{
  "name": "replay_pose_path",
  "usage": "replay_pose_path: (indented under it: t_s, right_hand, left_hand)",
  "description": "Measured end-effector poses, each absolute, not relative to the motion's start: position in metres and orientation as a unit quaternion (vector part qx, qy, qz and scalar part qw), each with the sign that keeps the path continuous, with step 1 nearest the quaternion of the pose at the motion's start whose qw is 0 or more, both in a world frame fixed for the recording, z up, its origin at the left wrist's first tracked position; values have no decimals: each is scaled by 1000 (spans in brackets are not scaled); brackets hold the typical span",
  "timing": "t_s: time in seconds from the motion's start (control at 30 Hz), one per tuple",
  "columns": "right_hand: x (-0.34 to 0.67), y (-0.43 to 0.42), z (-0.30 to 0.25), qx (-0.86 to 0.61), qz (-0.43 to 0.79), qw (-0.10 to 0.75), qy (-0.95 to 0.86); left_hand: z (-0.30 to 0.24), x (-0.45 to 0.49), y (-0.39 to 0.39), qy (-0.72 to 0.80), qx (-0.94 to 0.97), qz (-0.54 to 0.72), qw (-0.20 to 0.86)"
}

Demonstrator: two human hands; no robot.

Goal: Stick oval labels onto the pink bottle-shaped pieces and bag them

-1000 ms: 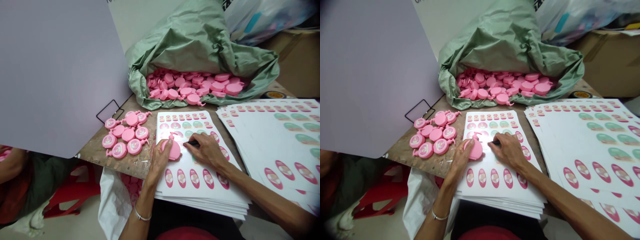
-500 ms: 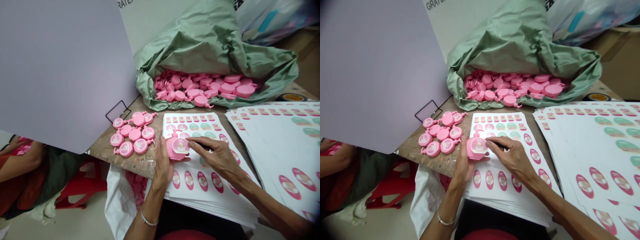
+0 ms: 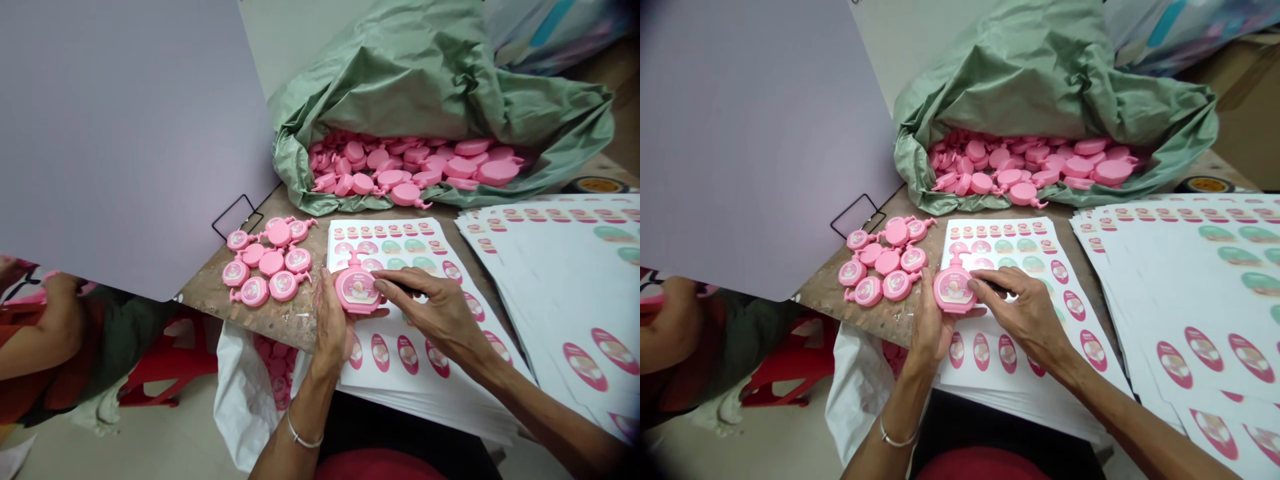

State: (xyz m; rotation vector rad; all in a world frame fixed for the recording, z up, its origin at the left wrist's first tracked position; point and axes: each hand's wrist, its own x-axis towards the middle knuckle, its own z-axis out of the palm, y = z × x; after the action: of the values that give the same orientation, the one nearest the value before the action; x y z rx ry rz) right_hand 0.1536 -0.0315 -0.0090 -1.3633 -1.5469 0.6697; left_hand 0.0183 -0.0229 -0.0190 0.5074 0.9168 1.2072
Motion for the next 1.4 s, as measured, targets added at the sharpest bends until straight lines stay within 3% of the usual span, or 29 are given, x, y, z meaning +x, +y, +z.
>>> replay_pose_path:
  t_s: [1.07,1.27,1.4]
  right_hand:
    - [149,-30,-8,-556,222,464,-653]
    - [152,-26,-19,-627,26,358,-692]
    - [136,-23,-32,-615,122,406,-665]
  left_hand:
    - [-16,17,-24,388,248,554,694]
    - [-19,18,-31,497,333,568,566]
    - [-22,20,-30,560,326,572,503]
